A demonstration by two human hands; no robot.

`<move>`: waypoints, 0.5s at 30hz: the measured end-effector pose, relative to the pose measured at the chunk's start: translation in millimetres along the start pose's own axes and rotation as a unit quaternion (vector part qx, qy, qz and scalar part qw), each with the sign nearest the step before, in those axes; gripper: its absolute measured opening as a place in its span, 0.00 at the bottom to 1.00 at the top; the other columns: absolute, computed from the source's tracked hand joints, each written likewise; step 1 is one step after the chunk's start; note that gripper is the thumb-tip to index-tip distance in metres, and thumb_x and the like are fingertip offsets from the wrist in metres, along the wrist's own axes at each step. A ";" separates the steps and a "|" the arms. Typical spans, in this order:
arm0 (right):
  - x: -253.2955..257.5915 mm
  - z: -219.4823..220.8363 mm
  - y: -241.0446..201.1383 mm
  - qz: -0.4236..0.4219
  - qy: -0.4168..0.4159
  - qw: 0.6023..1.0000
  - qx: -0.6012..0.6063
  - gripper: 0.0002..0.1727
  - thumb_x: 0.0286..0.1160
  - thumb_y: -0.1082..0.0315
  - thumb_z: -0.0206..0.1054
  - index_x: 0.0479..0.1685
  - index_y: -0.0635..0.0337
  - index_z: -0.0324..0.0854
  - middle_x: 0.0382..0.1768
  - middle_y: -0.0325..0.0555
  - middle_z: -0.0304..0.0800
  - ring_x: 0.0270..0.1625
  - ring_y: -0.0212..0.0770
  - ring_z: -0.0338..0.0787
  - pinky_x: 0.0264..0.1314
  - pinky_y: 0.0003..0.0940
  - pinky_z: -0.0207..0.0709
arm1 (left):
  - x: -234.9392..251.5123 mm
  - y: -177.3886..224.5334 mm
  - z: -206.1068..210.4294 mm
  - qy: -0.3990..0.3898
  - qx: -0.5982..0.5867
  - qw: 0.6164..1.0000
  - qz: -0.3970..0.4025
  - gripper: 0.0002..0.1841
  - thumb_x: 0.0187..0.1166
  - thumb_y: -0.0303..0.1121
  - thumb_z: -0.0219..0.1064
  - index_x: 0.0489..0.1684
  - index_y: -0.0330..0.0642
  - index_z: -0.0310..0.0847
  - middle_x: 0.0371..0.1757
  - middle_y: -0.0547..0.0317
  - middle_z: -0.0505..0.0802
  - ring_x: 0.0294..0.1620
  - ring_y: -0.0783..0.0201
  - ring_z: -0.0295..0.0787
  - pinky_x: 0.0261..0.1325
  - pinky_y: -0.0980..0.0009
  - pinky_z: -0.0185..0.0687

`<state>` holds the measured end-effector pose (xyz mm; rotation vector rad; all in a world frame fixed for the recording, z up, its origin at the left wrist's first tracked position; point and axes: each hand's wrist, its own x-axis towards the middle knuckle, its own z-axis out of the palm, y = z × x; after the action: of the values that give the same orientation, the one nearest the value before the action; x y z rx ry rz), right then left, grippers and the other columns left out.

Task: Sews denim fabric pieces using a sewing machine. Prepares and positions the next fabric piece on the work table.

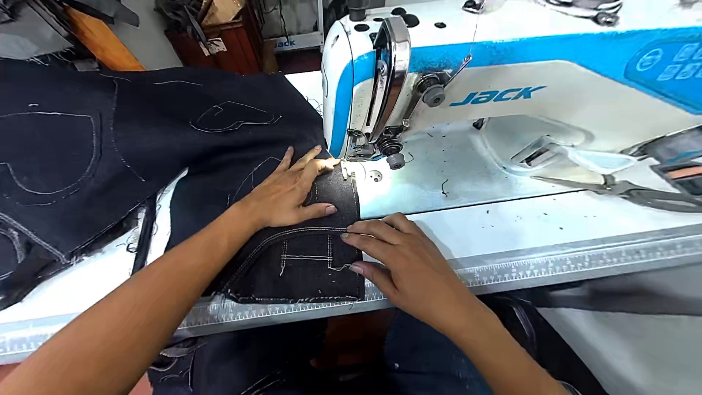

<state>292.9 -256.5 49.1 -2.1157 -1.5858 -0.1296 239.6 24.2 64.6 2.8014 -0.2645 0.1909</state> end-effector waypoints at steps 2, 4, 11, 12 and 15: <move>-0.4 2.7 -1.3 0.004 0.006 1.000 -0.006 0.22 0.84 0.41 0.57 0.64 0.33 0.90 0.66 0.21 0.88 0.62 0.37 0.84 0.57 0.40 0.79 | 0.0 3.8 -2.9 -0.005 0.050 0.999 0.003 0.44 0.78 0.71 0.52 0.86 0.45 0.66 0.87 0.58 0.76 0.95 0.49 0.54 0.89 0.26 0.29; -2.5 4.3 -1.2 0.003 0.010 1.000 -0.007 0.22 0.83 0.40 0.56 0.63 0.32 0.89 0.66 0.20 0.87 0.62 0.37 0.83 0.56 0.39 0.77 | -16.2 26.7 -10.7 0.040 0.136 0.990 0.019 0.37 0.85 0.62 0.51 0.78 0.40 0.75 0.84 0.48 0.79 0.91 0.40 0.61 0.84 0.21 0.43; 11.1 -1.8 9.5 -0.013 0.008 1.000 -0.010 0.23 0.79 0.43 0.63 0.65 0.40 0.89 0.68 0.29 0.88 0.61 0.45 0.86 0.54 0.45 0.82 | -89.7 44.0 5.3 0.012 -0.073 0.977 0.200 0.24 0.83 0.23 0.51 0.61 0.60 0.92 0.70 0.67 0.91 0.83 0.60 0.76 0.93 0.39 0.53; 17.6 -3.2 15.5 -0.022 0.004 1.000 -0.008 0.23 0.77 0.43 0.65 0.65 0.41 0.89 0.68 0.30 0.88 0.60 0.46 0.86 0.54 0.46 0.82 | -83.6 40.4 4.6 0.008 -0.062 0.977 0.204 0.25 0.82 0.22 0.52 0.62 0.61 0.92 0.70 0.67 0.90 0.84 0.59 0.75 0.93 0.38 0.53; 35.8 -2.9 37.8 -0.059 0.011 0.998 -0.001 0.23 0.78 0.42 0.64 0.62 0.41 0.91 0.67 0.32 0.88 0.58 0.46 0.86 0.52 0.45 0.81 | -65.9 29.8 -1.5 -0.005 -0.029 0.978 0.206 0.24 0.81 0.23 0.54 0.63 0.60 0.92 0.74 0.68 0.89 0.86 0.58 0.72 0.92 0.37 0.51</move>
<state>339.8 -234.1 52.2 -2.0148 -1.6993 -0.1930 169.2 7.5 64.4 2.6585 -0.8374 0.2589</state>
